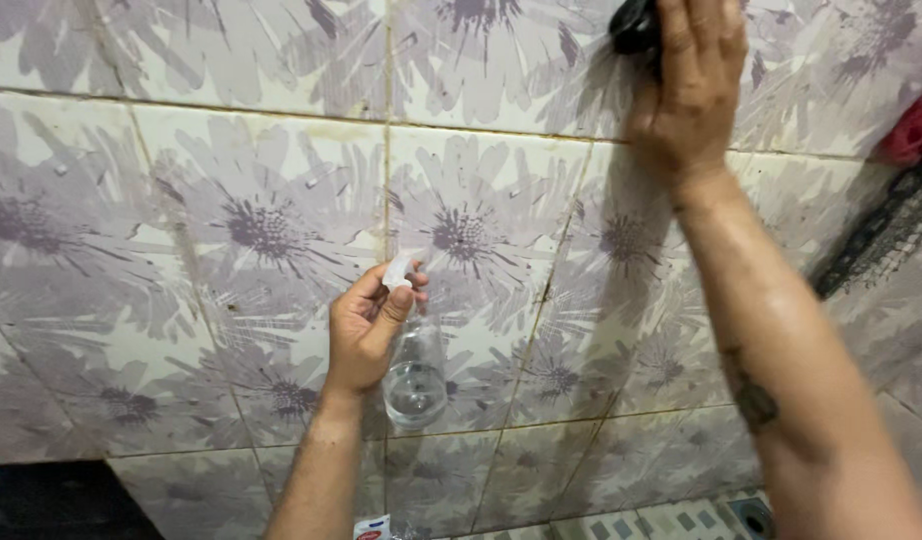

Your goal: The person cleans a metal door with a glass panel and adjacent tiled walls using a spray bottle and cloths. They spray liquid onto the surfaces and wipe them with a yellow sponge and a black cloth, moving between the door and the wall.

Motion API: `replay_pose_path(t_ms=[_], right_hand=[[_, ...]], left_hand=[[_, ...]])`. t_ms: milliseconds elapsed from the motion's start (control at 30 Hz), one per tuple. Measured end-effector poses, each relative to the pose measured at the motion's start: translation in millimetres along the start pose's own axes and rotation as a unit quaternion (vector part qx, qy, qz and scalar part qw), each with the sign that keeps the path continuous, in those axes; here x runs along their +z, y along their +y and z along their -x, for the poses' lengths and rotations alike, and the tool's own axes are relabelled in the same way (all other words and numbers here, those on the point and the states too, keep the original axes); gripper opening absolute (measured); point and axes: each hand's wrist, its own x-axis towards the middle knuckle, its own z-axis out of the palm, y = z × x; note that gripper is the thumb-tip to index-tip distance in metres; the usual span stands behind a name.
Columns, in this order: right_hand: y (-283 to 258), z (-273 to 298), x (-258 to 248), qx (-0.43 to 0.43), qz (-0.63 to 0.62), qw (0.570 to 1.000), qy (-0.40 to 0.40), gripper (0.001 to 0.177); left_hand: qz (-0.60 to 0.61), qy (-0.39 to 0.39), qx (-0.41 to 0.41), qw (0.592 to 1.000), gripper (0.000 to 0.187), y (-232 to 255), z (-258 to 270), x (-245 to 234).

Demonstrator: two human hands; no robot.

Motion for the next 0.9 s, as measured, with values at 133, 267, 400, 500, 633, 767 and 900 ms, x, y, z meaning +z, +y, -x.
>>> replay_pose_path(t_ms=[133, 267, 400, 500, 633, 767, 900], right_hand=[[-11.5, 40.8, 9.7, 0.0, -0.027, 1.0, -0.007, 0.059], [-22.8, 82.1, 7.3, -0.035, -0.054, 0.998, -0.024, 0.054], [-37.5, 141.5, 10.7, -0.047, -0.038, 0.995, -0.077, 0.055], [-50.7, 197.5, 21.5, -0.07, -0.039, 0.991, -0.11, 0.058], [-76.7, 280.9, 23.5, -0.112, -0.068, 0.977, -0.168, 0.057], [-111.8, 344.6, 14.5, -0.126, -0.049, 0.968, -0.209, 0.058], [-111.6, 347.2, 2.6, -0.168, -0.055, 0.968, -0.18, 0.053]], left_hand=[[-0.043, -0.014, 0.007, 0.999, 0.04, -7.5, 1.9, 10.1], [-0.028, -0.025, -0.013, 0.999, 0.04, -14.4, 3.6, 20.2], [-0.041, -0.03, -0.016, 0.999, 0.041, -19.1, 7.5, 28.0], [-0.038, -0.041, -0.01, 0.998, 0.041, -20.7, 8.4, 29.8], [-0.013, -0.043, -0.023, 0.999, 0.042, -19.7, 9.8, 30.5], [-0.018, -0.039, -0.02, 0.999, 0.042, -14.9, 12.8, 30.2], [-0.019, -0.031, -0.017, 0.999, 0.043, -4.3, 17.1, 30.2]])
